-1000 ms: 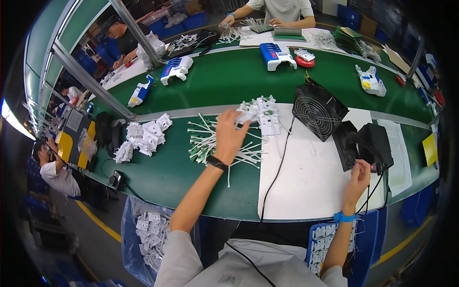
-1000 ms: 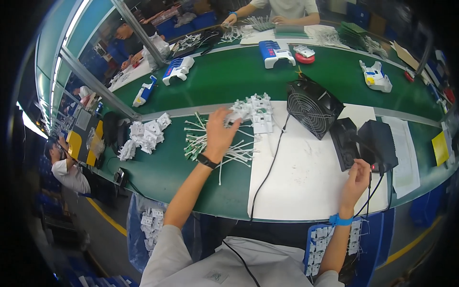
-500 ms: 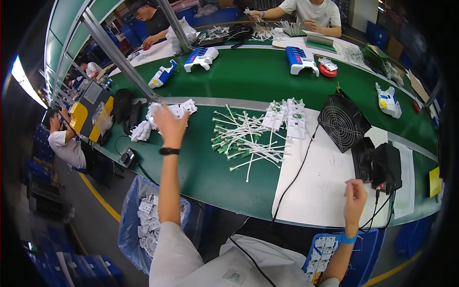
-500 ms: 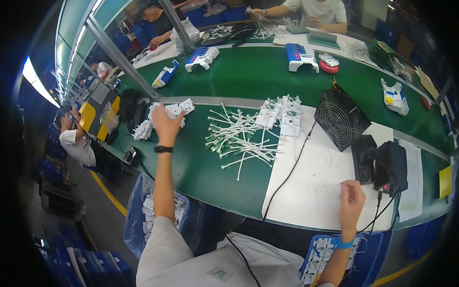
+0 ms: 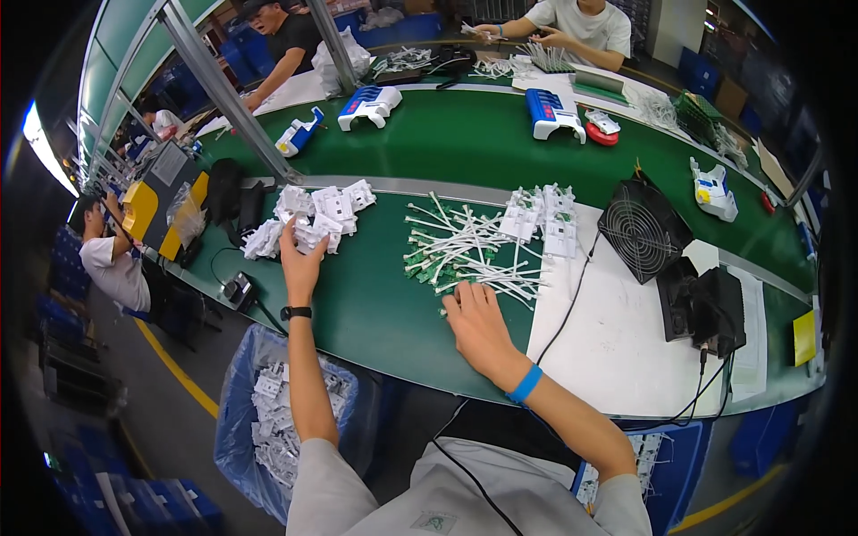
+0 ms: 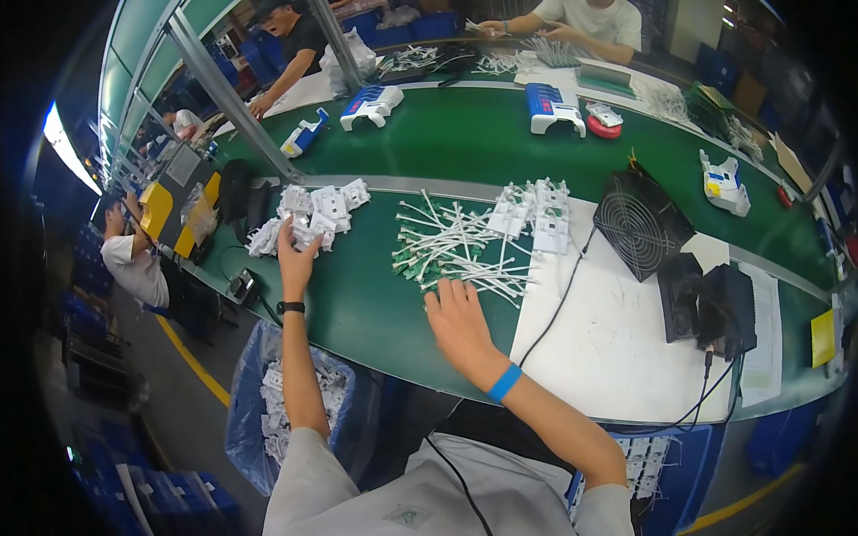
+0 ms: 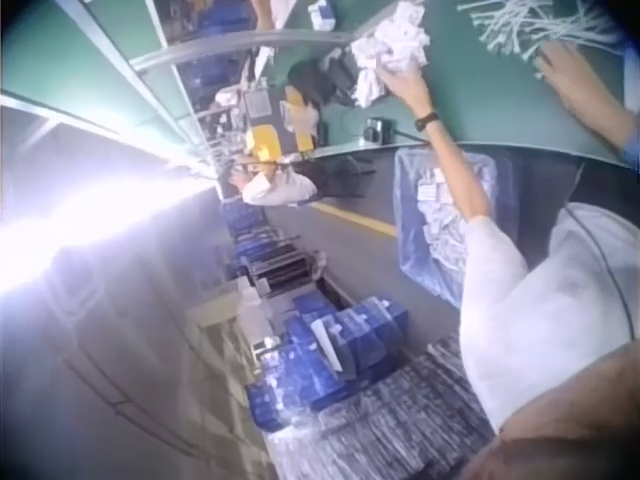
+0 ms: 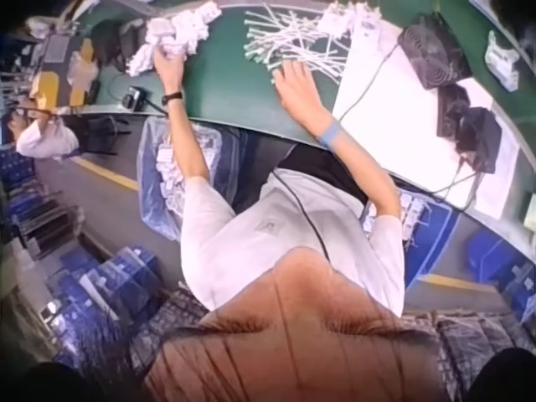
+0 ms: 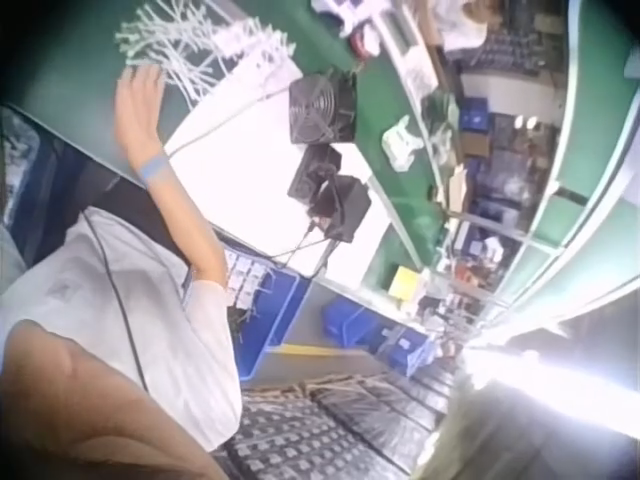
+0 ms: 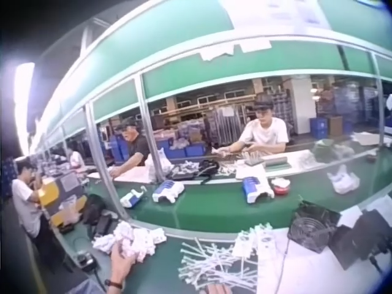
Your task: Soldering wires and electronic components onto small circuit boards on an assembly line.
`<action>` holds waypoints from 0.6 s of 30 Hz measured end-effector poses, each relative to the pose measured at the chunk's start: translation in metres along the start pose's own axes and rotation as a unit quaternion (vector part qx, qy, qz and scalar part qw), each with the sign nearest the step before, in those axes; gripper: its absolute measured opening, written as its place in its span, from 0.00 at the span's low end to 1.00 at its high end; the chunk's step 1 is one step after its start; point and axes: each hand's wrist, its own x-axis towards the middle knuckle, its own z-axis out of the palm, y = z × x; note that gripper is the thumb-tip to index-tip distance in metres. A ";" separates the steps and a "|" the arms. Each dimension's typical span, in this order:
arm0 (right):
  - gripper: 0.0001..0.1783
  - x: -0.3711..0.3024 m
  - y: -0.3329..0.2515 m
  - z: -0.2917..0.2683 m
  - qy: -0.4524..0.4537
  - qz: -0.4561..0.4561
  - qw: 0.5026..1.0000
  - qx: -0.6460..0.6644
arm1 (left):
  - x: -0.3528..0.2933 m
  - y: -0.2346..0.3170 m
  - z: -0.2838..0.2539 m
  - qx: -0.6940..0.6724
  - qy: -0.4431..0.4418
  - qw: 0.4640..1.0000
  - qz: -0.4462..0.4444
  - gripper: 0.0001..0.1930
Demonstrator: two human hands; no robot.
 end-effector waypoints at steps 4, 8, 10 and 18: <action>0.16 0.006 0.000 -0.003 -0.020 -0.024 0.999 0.021 | -0.013 0.036 -0.009 0.012 0.074 0.996 0.043 0.39; 0.12 0.016 0.005 -0.012 0.049 -0.045 0.989 0.136 | -0.020 0.071 0.008 -0.247 -0.032 0.968 -0.021 0.31; 0.09 0.027 -0.002 -0.033 0.158 -0.052 0.962 0.218 | -0.024 0.089 0.013 -0.416 -0.132 0.896 -0.082 0.27; 0.07 0.028 0.010 -0.091 0.290 0.186 0.797 0.496 | -0.066 0.207 0.037 -0.690 -0.436 0.536 -0.219 0.40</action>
